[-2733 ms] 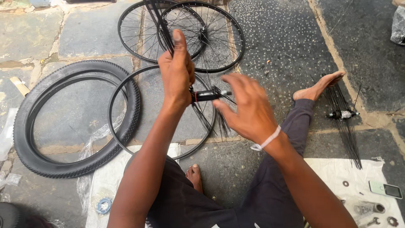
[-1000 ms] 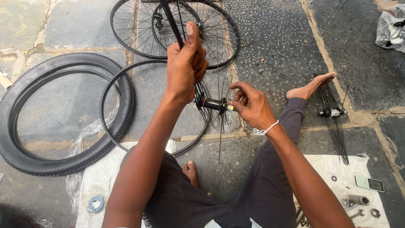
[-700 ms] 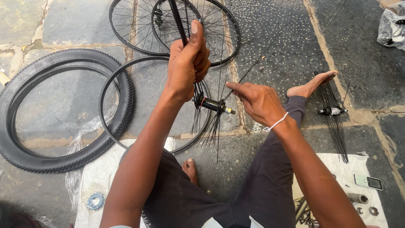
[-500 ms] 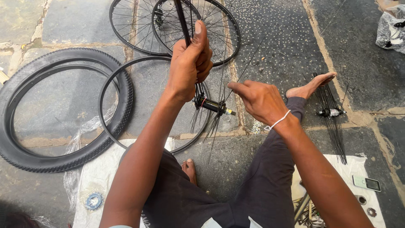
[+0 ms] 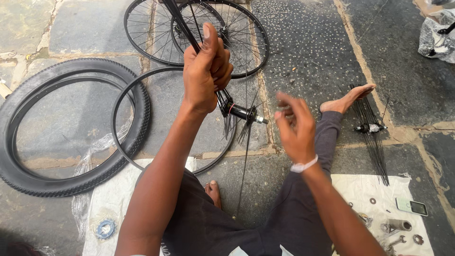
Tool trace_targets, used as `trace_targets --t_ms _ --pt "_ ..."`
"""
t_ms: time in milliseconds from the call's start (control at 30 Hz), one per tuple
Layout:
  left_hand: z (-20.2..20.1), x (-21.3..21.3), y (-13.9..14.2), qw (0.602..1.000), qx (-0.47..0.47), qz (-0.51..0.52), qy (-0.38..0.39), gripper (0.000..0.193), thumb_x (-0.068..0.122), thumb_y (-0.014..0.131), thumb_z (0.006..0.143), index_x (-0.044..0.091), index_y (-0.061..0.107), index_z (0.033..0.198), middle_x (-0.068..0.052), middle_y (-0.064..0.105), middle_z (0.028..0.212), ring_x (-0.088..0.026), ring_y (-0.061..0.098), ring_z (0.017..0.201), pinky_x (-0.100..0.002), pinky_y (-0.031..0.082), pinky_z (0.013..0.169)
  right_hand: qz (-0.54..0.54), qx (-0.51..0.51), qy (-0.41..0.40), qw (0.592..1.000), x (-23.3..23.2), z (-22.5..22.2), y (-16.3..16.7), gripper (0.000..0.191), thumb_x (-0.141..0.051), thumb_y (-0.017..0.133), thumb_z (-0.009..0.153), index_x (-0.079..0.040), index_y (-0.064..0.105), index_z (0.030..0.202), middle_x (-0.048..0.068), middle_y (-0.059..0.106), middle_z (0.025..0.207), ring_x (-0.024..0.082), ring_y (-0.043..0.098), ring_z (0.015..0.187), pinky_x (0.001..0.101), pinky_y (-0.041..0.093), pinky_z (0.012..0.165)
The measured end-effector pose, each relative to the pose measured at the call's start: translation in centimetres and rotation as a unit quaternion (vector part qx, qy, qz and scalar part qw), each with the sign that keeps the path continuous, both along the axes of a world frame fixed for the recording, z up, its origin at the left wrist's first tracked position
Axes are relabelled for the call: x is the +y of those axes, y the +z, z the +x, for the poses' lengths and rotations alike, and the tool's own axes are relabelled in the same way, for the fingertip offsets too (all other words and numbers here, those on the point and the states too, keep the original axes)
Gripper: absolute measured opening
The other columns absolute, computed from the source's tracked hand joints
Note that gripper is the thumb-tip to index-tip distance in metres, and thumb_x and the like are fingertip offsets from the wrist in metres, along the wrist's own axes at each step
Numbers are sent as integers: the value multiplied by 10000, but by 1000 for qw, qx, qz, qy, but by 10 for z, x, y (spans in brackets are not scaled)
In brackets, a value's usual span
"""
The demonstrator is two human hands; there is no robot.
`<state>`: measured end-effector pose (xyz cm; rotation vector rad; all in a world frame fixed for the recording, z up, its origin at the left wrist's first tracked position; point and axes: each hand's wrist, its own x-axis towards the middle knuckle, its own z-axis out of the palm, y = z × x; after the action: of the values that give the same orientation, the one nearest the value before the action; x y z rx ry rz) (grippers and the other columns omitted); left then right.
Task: The person inserts metal spokes into the hub of a bicycle wheel and threads them through the holes in the rim. The person also handles a rubber bicycle tire and a rim, moving them around on the ground.
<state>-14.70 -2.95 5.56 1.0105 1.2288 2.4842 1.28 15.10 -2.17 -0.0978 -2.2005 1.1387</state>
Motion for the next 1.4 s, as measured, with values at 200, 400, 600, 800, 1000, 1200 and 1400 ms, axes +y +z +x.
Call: trace_targets --t_ms 200,400,600,800,1000,1200,1400 --pt "7 -2 7 999 10 8 -33 599 579 511 1053 153 348 665 49 275 576 -75 212 438 -271 178 382 6 -192 122 974 30 -30 -5 273 -203 720 919 -140 742 1184 38 782 952 91 698 754 275 566 653" --pt "8 -1 5 999 15 4 -32 611 573 522 1064 158 340 654 48 274 565 -81 217 426 -277 177 378 -56 -120 32 991 22 -28 8 234 -213 621 1005 -50 692 1157 46 750 865 79 688 676 233 554 582" --pt "19 12 -1 1000 4 -22 -16 601 577 535 1050 154 357 662 61 289 580 -62 245 464 -281 176 414 -218 -328 92 914 17 -59 37 336 -325 793 885 -14 792 1011 43 548 680 100 436 491 253 330 417" --pt "17 20 -11 998 32 -48 -21 596 590 547 1054 149 387 686 66 325 592 -60 273 484 -285 181 440 -191 -164 198 947 7 -55 47 319 -295 761 924 1 746 1041 51 680 838 81 524 621 223 418 498" --pt "18 24 -10 991 46 -116 44 595 623 497 1059 152 438 699 88 354 594 -40 291 508 -264 197 453 -221 -78 238 943 4 -42 53 339 -381 531 1063 -70 634 1152 83 759 984 112 675 847 271 570 739" --pt "28 26 -1 983 55 -162 69 650 641 451 1016 57 734 982 113 357 555 -15 318 491 -248 232 465 -128 -143 317 929 3 -45 59 557 -529 472 1027 -32 722 1052 101 774 1029 187 742 1045 380 572 1002" --pt "28 28 -1 979 78 -177 68 721 659 433 1032 22 766 978 105 355 560 -19 320 509 -252 232 490 -150 -160 317 923 4 -45 57 555 -515 506 1017 -15 746 991 115 783 967 225 755 999 392 595 975"
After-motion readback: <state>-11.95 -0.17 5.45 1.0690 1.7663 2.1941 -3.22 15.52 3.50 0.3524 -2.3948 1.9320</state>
